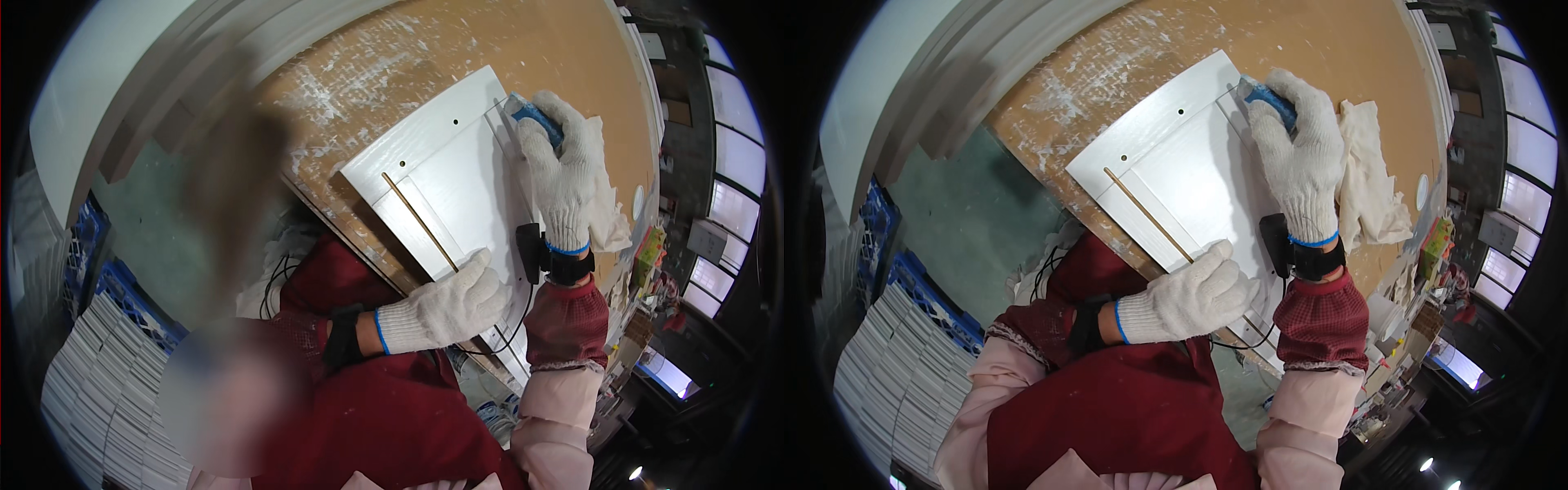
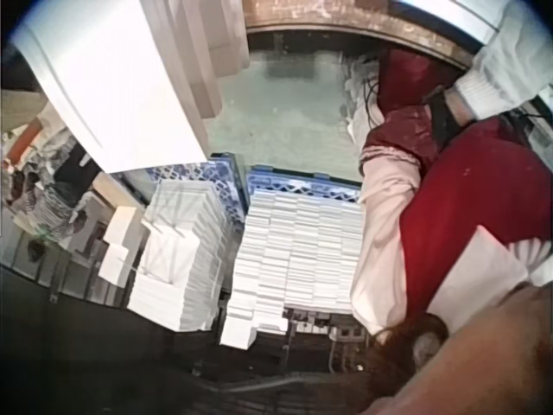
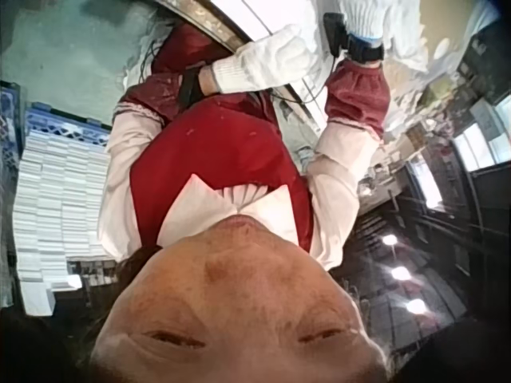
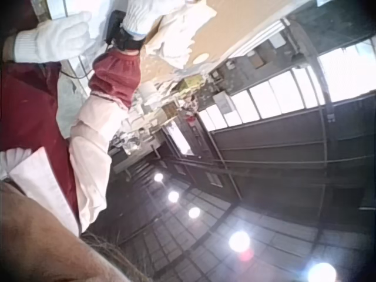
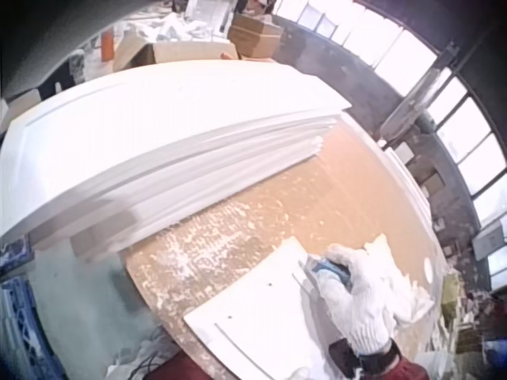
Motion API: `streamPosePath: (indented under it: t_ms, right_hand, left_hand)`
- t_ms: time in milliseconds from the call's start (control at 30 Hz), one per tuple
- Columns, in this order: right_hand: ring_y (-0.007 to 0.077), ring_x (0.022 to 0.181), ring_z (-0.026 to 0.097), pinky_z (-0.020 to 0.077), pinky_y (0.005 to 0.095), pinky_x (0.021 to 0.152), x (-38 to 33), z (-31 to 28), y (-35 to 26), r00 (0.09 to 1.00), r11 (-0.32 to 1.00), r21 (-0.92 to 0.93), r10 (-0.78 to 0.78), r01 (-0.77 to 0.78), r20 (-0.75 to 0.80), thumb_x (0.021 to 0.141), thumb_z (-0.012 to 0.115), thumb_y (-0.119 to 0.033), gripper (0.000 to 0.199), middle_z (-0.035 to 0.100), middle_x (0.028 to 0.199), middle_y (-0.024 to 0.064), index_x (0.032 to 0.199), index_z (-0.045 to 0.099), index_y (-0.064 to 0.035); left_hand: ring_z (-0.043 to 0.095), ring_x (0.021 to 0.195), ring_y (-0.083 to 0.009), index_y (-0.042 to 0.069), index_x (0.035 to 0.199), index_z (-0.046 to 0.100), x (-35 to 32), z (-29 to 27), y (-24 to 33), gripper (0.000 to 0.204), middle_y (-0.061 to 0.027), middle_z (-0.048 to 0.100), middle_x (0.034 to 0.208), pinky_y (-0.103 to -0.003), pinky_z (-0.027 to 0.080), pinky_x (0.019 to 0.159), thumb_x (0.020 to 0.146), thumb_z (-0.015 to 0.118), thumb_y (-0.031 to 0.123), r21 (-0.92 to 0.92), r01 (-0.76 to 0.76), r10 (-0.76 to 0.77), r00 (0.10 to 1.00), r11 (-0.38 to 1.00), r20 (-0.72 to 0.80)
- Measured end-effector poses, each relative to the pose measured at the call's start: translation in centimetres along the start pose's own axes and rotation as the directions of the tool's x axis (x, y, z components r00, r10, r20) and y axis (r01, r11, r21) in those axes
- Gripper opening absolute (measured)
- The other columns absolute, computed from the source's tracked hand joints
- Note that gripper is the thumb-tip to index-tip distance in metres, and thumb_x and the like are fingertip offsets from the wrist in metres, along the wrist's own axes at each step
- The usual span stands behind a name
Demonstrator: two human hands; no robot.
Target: The person uses a blue tool to apply a substance into the grooves of white panels, scrapes the edges with a small tool, and wipes the surfaces with a cloth.
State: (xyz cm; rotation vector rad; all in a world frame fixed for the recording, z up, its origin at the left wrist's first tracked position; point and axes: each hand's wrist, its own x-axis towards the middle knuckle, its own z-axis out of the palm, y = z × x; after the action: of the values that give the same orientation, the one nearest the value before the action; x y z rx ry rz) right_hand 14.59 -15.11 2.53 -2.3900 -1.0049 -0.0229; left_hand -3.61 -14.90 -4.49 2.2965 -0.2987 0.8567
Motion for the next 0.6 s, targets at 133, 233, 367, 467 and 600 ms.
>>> streamPosePath:
  t_ms: [133,233,367,467,600]
  right_hand:
    - [0.0193,0.095,0.064,0.0512,0.0306,0.085,0.8,-0.4,0.7,0.988,0.965,0.209,0.155,-0.157,0.029,0.087,0.071,-0.016,0.033,0.065,0.107,0.0115,0.113,0.063,0.0029]
    - [0.0220,0.095,0.064,0.0507,0.0321,0.086,1.3,-0.3,0.9,0.988,0.964,0.217,0.146,-0.155,0.058,0.086,0.070,-0.015,0.032,0.065,0.105,0.0130,0.112,0.063,0.0030]
    - [0.0253,0.094,0.064,0.0509,0.0329,0.086,1.6,0.0,0.8,0.993,0.993,-0.047,-0.110,0.111,0.040,0.086,0.069,-0.012,0.030,0.065,0.104,0.0146,0.113,0.064,-0.0001]
    - [0.0222,0.102,0.063,0.0486,0.0310,0.092,1.8,0.1,0.8,0.993,0.984,-0.135,-0.111,0.114,0.028,0.090,0.068,-0.013,0.034,0.064,0.115,0.0135,0.121,0.062,0.0006]
    - [0.0233,0.100,0.064,0.0495,0.0316,0.090,1.9,-0.1,1.0,0.996,0.994,-0.067,-0.082,0.084,0.022,0.088,0.068,-0.010,0.031,0.065,0.109,0.0144,0.117,0.064,-0.0009]
  left_hand:
    - [0.054,0.078,-0.0210,-0.001,0.094,0.065,0.0,0.1,0.0,0.029,-0.0055,0.051,0.082,-0.045,0.048,0.098,0.070,0.060,0.015,0.004,0.002,-0.003,1.000,1.000,0.022]
    - [0.054,0.078,-0.0216,0.000,0.093,0.064,0.0,0.1,0.0,0.028,-0.0057,0.051,0.081,-0.045,0.049,0.097,0.070,0.060,0.015,-0.008,0.008,-0.008,1.000,1.000,0.008]
    - [0.055,0.078,-0.0221,0.001,0.089,0.063,0.0,0.2,0.0,0.025,-0.0060,0.050,0.081,-0.045,0.049,0.097,0.068,0.060,0.015,0.008,0.005,-0.005,1.000,1.000,-0.002]
    - [0.055,0.078,-0.0219,0.002,0.087,0.062,0.0,0.3,-0.1,0.024,-0.0062,0.050,0.081,-0.045,0.049,0.096,0.067,0.059,0.015,0.017,0.000,0.000,1.000,1.000,-0.015]
    - [0.054,0.077,-0.0217,0.002,0.087,0.062,-0.1,0.3,0.0,0.024,-0.0061,0.049,0.081,-0.045,0.050,0.096,0.067,0.059,0.014,-0.004,0.006,-0.006,1.000,1.000,-0.023]
